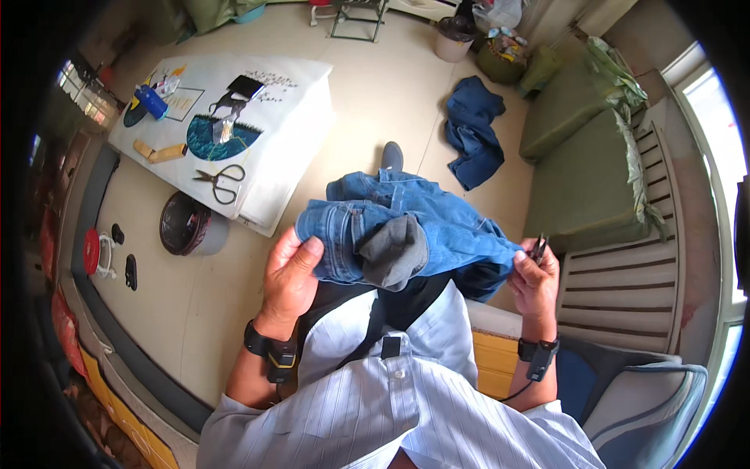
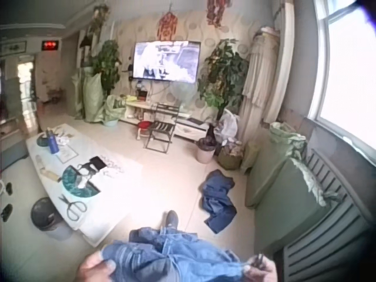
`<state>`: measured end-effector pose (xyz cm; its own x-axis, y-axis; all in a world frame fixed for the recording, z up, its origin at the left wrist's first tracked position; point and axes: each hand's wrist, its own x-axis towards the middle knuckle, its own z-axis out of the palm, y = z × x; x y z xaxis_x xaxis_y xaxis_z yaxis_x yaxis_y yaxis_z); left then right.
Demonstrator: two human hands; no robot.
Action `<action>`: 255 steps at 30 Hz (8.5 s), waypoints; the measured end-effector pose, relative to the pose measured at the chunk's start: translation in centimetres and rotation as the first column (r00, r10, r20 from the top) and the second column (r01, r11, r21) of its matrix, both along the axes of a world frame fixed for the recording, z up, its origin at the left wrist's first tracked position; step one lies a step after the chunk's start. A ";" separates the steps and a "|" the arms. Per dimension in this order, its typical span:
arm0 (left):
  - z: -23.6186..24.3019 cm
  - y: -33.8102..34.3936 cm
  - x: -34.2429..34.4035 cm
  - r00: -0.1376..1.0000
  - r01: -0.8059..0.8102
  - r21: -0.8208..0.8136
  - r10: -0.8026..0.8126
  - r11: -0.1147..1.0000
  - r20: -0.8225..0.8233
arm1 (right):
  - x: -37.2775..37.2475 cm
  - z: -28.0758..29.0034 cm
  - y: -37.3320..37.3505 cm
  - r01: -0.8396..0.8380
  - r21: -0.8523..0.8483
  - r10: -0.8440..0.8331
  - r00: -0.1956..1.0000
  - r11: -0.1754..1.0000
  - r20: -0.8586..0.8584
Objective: The person uses a seam ripper to remove stitches from the pocket area of a pair of blue jeans. They repeatedly pick at the seam, pull out threads, and inspect the fabric while seated.
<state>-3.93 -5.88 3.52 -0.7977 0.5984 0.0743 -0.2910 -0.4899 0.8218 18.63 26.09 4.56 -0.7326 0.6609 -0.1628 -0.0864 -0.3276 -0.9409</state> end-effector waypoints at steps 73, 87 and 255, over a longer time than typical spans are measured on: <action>-4.3 -13.3 3.6 0.914 0.403 -0.523 -0.363 0.751 0.182 | 6.6 -5.0 -3.5 -0.304 -0.068 0.310 0.898 0.950 0.311; -5.2 -12.3 2.1 0.879 0.476 -0.618 -0.369 0.626 0.303 | -0.1 -0.3 -2.2 -0.426 0.349 0.213 0.834 0.835 0.509; -5.8 -11.2 3.1 0.932 0.362 -0.622 -0.250 0.694 0.264 | -3.0 -3.1 -3.4 -0.151 -0.080 0.165 0.964 0.985 0.206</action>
<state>-0.83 -17.10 -2.32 -0.5285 0.6647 -0.5280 -0.4713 0.2875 0.8338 15.59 22.71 1.43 -0.7713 0.5228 -0.3631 0.1701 -0.3804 -0.9090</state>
